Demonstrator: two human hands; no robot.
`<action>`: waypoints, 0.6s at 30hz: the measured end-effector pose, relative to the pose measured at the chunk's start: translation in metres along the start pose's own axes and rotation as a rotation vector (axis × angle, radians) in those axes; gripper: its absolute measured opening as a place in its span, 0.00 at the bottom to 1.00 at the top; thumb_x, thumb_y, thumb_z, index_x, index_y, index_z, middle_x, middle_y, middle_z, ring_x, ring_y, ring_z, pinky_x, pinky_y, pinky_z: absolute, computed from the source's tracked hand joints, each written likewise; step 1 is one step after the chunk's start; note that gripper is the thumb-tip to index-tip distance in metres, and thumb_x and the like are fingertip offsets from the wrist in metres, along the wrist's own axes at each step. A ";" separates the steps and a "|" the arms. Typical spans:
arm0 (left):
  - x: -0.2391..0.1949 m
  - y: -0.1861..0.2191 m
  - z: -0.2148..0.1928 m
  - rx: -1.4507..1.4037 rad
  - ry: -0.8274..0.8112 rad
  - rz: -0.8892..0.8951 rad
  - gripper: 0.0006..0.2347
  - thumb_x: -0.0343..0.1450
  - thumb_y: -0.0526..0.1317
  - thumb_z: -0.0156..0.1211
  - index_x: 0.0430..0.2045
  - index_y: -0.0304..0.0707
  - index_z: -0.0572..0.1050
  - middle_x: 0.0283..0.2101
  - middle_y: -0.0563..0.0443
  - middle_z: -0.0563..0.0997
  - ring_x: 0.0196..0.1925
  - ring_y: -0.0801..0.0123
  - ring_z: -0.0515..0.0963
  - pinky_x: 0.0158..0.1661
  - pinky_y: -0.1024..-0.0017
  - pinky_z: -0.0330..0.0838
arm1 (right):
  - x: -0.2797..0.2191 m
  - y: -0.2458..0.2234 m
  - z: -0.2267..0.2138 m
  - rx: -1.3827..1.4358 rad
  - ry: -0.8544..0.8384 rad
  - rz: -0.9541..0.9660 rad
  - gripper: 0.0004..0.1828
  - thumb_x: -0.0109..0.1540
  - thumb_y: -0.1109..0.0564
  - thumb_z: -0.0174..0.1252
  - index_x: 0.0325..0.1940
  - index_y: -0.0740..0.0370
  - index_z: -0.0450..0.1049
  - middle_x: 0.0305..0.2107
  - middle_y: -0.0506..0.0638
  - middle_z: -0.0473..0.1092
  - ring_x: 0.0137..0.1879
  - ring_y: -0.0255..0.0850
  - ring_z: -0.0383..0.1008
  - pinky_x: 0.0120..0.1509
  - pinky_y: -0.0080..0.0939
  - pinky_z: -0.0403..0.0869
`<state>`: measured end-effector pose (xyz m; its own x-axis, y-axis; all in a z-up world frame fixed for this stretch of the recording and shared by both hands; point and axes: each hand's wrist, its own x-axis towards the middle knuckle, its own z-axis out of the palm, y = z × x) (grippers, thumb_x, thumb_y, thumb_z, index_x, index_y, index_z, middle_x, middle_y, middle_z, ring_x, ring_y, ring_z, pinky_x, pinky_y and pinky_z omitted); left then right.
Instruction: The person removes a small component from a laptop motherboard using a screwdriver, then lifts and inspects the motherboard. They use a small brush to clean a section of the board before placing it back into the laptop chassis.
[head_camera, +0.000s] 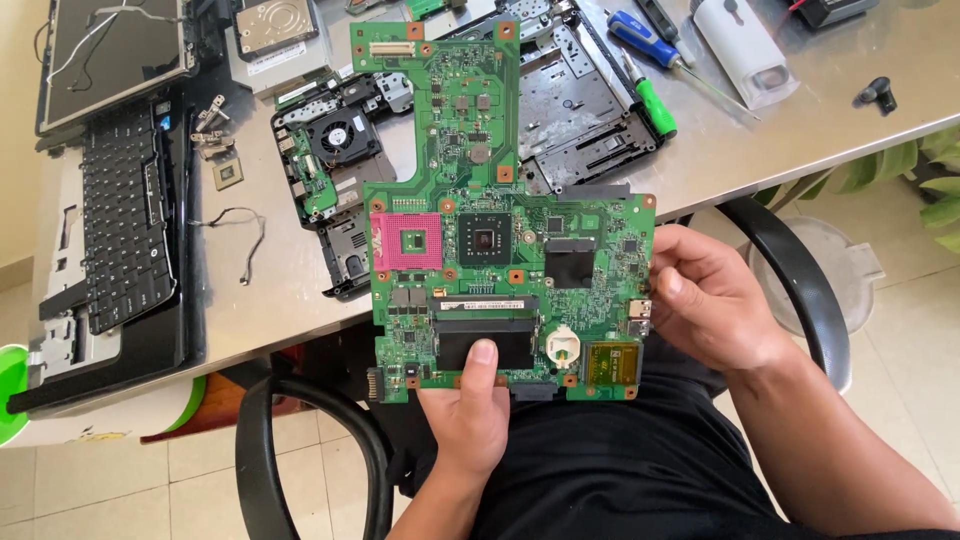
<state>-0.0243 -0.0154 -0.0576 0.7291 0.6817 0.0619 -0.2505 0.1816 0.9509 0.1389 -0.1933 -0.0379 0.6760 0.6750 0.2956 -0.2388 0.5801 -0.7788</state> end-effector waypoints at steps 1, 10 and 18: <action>0.000 -0.005 0.000 -0.016 0.040 -0.024 0.19 0.73 0.35 0.58 0.13 0.50 0.56 0.18 0.64 0.58 0.20 0.77 0.58 0.24 0.69 0.56 | 0.001 0.002 0.000 0.045 0.013 0.004 0.20 0.70 0.56 0.59 0.62 0.73 0.69 0.50 0.64 0.76 0.53 0.51 0.80 0.57 0.50 0.80; -0.001 -0.023 -0.009 -0.051 0.167 -0.111 0.26 0.74 0.37 0.59 0.07 0.48 0.50 0.12 0.62 0.52 0.13 0.77 0.51 0.17 0.68 0.44 | 0.003 0.005 0.002 -0.154 0.116 0.161 0.11 0.65 0.57 0.61 0.45 0.69 0.74 0.38 0.57 0.77 0.44 0.43 0.78 0.53 0.39 0.76; -0.003 -0.032 -0.012 -0.098 0.206 -0.104 0.26 0.74 0.37 0.60 0.07 0.47 0.49 0.13 0.62 0.51 0.14 0.76 0.51 0.18 0.68 0.44 | 0.003 0.009 0.002 -0.156 0.118 0.165 0.10 0.66 0.55 0.61 0.40 0.66 0.75 0.34 0.52 0.74 0.40 0.38 0.71 0.47 0.36 0.69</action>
<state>-0.0262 -0.0151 -0.0915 0.6115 0.7839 -0.1078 -0.2486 0.3197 0.9143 0.1372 -0.1848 -0.0430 0.7153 0.6920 0.0977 -0.2486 0.3826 -0.8898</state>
